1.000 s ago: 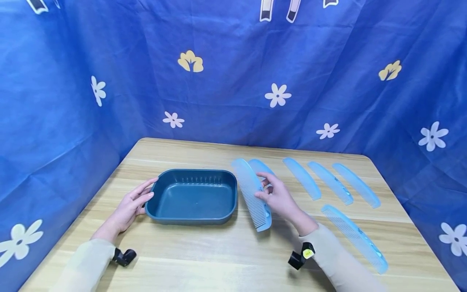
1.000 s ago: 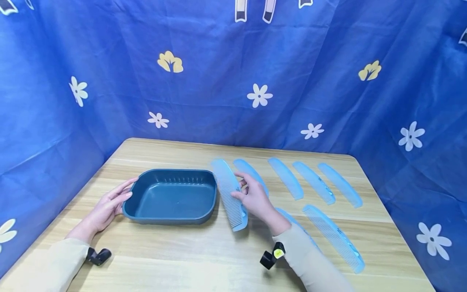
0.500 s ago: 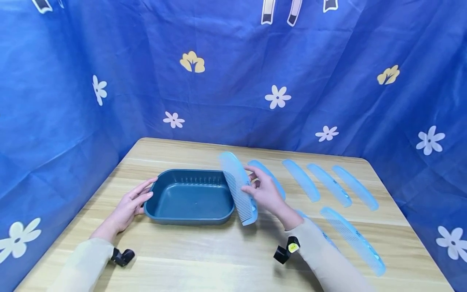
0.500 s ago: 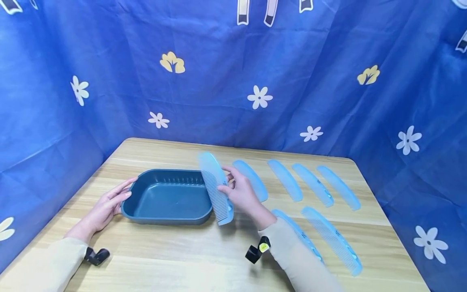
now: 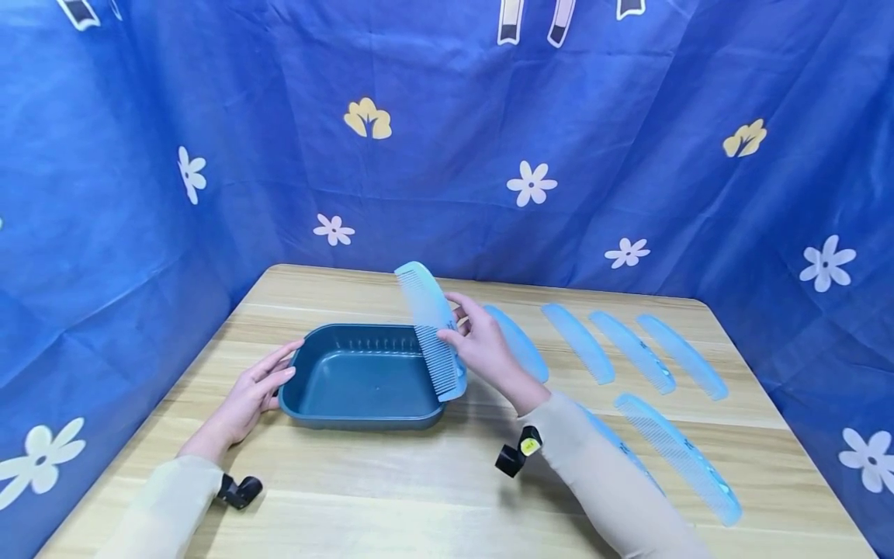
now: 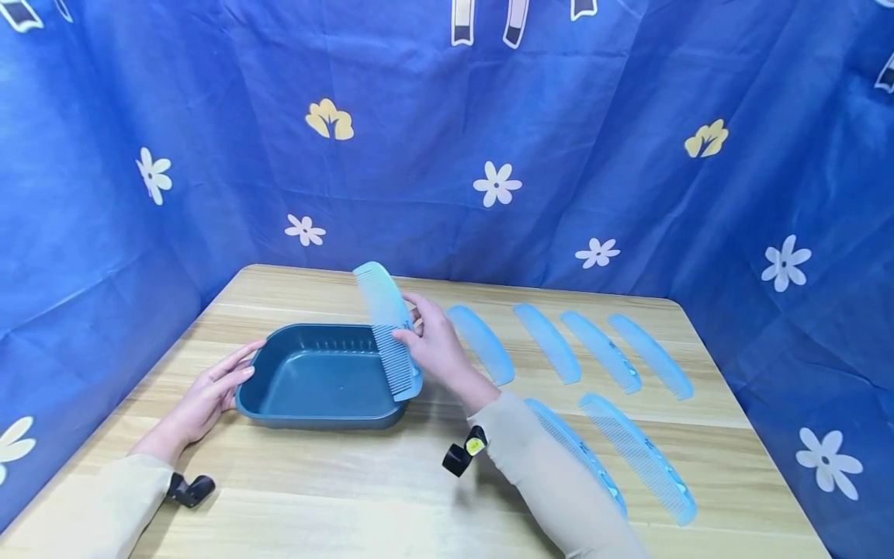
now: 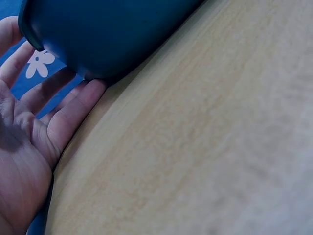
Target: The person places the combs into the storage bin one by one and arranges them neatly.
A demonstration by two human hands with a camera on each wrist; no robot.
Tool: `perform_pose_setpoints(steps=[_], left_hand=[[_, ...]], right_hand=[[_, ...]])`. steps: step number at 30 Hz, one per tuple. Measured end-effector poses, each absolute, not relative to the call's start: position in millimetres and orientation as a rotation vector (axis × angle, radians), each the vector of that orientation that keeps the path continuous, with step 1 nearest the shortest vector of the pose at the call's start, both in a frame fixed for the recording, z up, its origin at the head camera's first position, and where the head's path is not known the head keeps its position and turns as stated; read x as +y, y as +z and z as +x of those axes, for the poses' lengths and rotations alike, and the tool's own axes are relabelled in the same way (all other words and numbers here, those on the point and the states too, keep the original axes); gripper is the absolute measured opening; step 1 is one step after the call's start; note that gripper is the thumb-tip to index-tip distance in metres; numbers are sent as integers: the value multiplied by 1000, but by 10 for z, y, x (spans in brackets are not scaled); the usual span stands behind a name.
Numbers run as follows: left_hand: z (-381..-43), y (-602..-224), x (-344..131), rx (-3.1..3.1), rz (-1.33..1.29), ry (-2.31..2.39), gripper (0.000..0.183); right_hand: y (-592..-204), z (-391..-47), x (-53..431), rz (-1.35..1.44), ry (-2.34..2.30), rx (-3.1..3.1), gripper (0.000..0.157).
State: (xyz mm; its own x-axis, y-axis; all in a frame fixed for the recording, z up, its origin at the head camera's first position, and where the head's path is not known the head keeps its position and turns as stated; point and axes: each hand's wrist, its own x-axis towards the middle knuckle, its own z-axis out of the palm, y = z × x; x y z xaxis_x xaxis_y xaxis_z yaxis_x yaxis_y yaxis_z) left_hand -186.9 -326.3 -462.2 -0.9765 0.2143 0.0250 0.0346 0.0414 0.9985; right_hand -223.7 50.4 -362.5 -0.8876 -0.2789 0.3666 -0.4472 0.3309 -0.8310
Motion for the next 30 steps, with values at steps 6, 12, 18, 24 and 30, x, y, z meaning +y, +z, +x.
perform_pose_setpoints(steps=[6, 12, 18, 24, 30], left_hand=[[-1870, -4601, -3258, 2145, 269, 2096, 50], [-1851, -4586, -3255, 2130, 286, 2109, 50], [-1841, -4576, -3251, 2153, 263, 2088, 50], [-1823, -4580, -3244, 2182, 264, 2060, 51], [-1823, -4581, -3234, 2182, 268, 2072, 51]], right_hand=[[-3620, -2291, 345, 713, 1575, -2419, 54], [-3685, -2340, 235, 812, 1560, -2392, 53], [-3776, -2345, 170, 910, 1553, -2436, 54], [-3851, -2355, 120, 926, 1564, -2449, 54], [-3926, -2392, 55, 1017, 1535, -2484, 53]])
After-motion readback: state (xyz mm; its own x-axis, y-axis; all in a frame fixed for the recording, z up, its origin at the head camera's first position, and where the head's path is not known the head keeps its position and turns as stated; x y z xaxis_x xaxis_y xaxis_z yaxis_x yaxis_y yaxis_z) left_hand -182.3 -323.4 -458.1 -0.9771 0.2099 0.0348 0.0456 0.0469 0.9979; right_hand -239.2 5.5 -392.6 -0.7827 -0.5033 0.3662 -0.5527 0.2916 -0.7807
